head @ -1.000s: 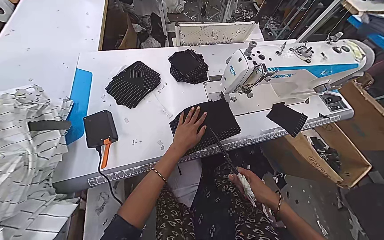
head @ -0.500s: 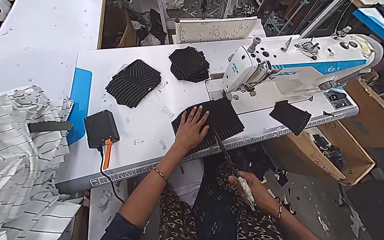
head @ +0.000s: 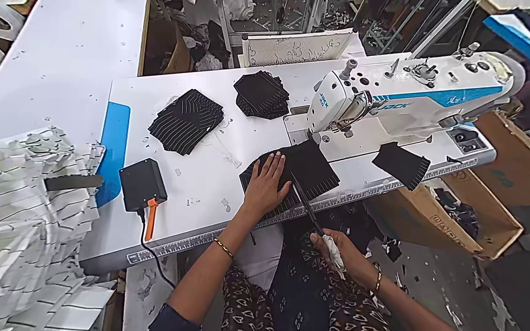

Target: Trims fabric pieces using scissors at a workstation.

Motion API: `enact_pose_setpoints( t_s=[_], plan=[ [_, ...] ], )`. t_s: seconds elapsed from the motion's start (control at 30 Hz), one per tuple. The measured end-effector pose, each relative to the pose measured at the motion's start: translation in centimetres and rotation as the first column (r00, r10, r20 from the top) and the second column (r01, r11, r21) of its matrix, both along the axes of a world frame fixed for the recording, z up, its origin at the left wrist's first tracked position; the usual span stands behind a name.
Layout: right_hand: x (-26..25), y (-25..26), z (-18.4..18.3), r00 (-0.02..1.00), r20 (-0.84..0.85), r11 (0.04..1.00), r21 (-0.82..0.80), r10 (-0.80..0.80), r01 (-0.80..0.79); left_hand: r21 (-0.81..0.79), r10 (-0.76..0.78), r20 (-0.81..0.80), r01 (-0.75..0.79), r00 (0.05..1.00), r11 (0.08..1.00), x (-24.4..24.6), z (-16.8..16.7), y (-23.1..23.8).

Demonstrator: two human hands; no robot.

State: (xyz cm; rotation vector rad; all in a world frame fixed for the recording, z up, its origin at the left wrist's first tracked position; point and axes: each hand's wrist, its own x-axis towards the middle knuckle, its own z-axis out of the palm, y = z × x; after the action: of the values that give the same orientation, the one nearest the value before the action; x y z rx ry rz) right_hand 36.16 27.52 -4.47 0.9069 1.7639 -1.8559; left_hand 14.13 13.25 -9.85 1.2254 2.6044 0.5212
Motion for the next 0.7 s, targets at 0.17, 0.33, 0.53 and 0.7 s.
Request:
enact_pose_setpoints(
  t_s=[0.17,0.33,0.53,0.7],
  plan=[
    [-1.5,0.3,0.1,1.0,0.013,1.0,0.003,0.022,-0.022,-0.001,0.013,0.011,-0.013,1.0,1.0,0.1,0.0,0.0],
    [-1.3,0.2,0.2,0.998,-0.018,0.996,-0.069,-0.052,0.051,0.014,0.018,0.008,-0.018,1.0,1.0,0.2,0.0,0.0],
    [-3.7,0.1,0.7,0.999,-0.016,0.996,-0.076,-0.04,0.039,-0.01,0.014,0.026,-0.014,1.0,1.0,0.2,0.4,0.0],
    [-3.5,0.2,0.4,0.998,-0.034,0.996,-0.064,-0.062,0.059,0.041,0.032,0.033,-0.034,0.999,0.999,0.2,0.4,0.0]
  ],
)
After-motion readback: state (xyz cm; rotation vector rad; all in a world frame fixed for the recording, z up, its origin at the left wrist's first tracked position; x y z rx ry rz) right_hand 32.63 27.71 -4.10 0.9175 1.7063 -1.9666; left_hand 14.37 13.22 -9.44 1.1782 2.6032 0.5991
